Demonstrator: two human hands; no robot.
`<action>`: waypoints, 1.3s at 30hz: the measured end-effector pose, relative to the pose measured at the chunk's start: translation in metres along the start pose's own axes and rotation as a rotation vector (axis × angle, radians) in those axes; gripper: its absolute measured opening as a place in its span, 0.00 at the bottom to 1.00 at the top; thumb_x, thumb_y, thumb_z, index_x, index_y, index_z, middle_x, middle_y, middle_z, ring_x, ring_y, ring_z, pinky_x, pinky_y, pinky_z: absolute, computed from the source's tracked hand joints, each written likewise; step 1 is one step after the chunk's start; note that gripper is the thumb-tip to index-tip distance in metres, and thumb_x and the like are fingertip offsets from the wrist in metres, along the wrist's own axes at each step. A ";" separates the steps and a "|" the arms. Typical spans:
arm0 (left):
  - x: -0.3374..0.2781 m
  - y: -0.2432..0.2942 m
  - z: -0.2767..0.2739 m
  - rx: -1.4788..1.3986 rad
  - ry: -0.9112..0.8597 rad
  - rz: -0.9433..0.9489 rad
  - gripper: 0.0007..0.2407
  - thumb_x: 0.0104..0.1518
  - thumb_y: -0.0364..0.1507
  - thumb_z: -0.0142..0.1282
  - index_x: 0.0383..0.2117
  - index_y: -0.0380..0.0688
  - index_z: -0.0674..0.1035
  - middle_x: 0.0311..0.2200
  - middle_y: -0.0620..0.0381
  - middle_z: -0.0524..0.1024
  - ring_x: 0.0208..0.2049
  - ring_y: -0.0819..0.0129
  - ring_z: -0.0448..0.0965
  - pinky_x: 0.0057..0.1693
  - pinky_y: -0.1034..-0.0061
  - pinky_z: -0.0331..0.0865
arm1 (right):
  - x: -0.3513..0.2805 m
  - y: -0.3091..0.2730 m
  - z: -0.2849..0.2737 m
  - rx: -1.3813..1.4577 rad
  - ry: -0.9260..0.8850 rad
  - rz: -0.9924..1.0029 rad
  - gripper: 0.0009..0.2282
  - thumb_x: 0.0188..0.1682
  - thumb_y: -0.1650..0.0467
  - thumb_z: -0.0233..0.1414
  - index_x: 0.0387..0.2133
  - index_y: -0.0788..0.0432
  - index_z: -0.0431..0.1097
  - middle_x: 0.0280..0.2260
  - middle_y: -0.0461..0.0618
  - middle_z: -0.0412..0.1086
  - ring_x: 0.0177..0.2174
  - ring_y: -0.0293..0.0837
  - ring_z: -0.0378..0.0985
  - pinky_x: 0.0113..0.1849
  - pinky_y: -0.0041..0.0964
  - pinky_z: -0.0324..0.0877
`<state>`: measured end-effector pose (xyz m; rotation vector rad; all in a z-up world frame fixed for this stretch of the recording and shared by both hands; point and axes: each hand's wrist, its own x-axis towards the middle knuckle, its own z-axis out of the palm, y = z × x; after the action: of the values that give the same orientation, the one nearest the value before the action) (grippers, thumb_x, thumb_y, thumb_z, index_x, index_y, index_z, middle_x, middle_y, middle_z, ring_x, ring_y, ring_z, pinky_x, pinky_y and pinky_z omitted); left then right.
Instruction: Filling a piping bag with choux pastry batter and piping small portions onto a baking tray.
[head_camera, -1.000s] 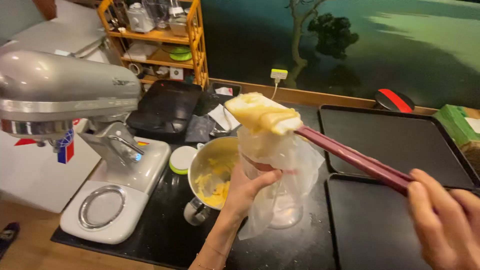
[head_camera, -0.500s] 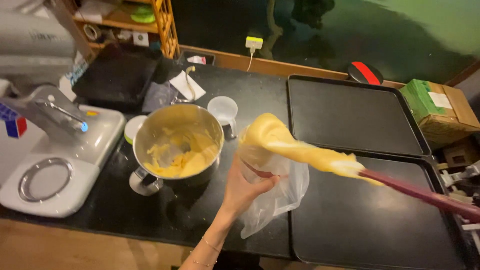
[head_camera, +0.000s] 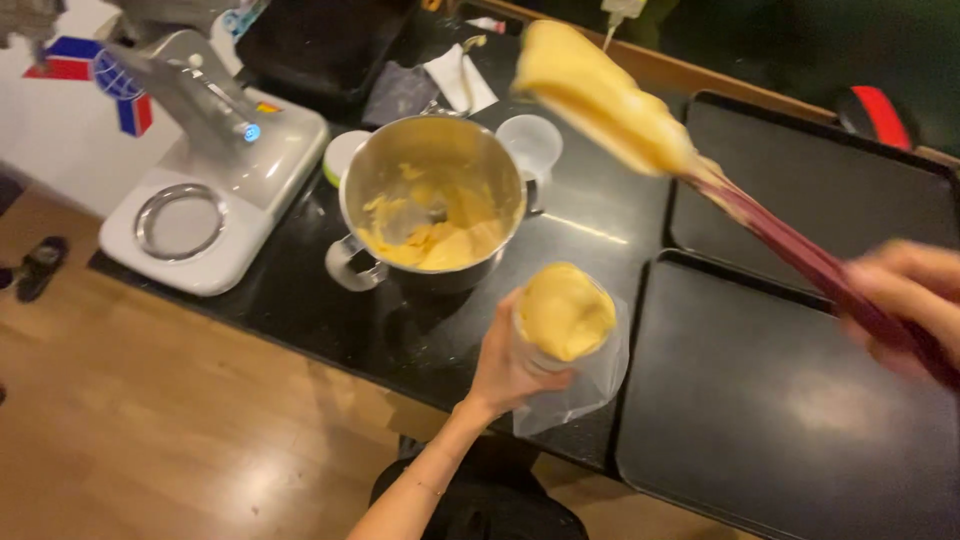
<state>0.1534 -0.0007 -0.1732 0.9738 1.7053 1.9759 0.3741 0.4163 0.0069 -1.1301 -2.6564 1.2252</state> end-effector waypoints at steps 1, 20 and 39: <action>-0.005 -0.016 -0.003 0.059 0.006 -0.011 0.45 0.40 0.34 0.79 0.65 0.42 0.60 0.59 0.49 0.69 0.61 0.59 0.74 0.65 0.64 0.72 | -0.015 -0.069 0.057 0.034 -0.029 0.024 0.16 0.57 0.60 0.52 0.35 0.64 0.74 0.21 0.55 0.69 0.15 0.43 0.66 0.16 0.40 0.61; -0.059 -0.096 0.000 0.096 0.213 -0.223 0.44 0.47 0.26 0.74 0.68 0.37 0.53 0.68 0.44 0.52 0.70 0.53 0.54 0.73 0.59 0.51 | -0.019 -0.159 0.298 0.440 0.955 -0.652 0.13 0.67 0.63 0.39 0.43 0.63 0.62 0.42 0.53 0.71 0.41 0.44 0.79 0.46 0.41 0.77; -0.043 -0.194 -0.074 -1.172 -0.031 -1.101 0.13 0.67 0.34 0.51 0.52 0.40 0.76 0.46 0.57 0.78 0.48 0.66 0.75 0.59 0.71 0.68 | -0.034 0.076 0.581 2.096 0.260 1.024 0.25 0.54 0.55 0.51 0.55 0.62 0.63 0.48 0.54 0.70 0.50 0.48 0.71 0.55 0.48 0.66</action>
<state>0.0995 -0.0416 -0.3743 -0.3208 0.4959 1.6055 0.2789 0.0457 -0.4376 -1.4263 0.3843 2.2395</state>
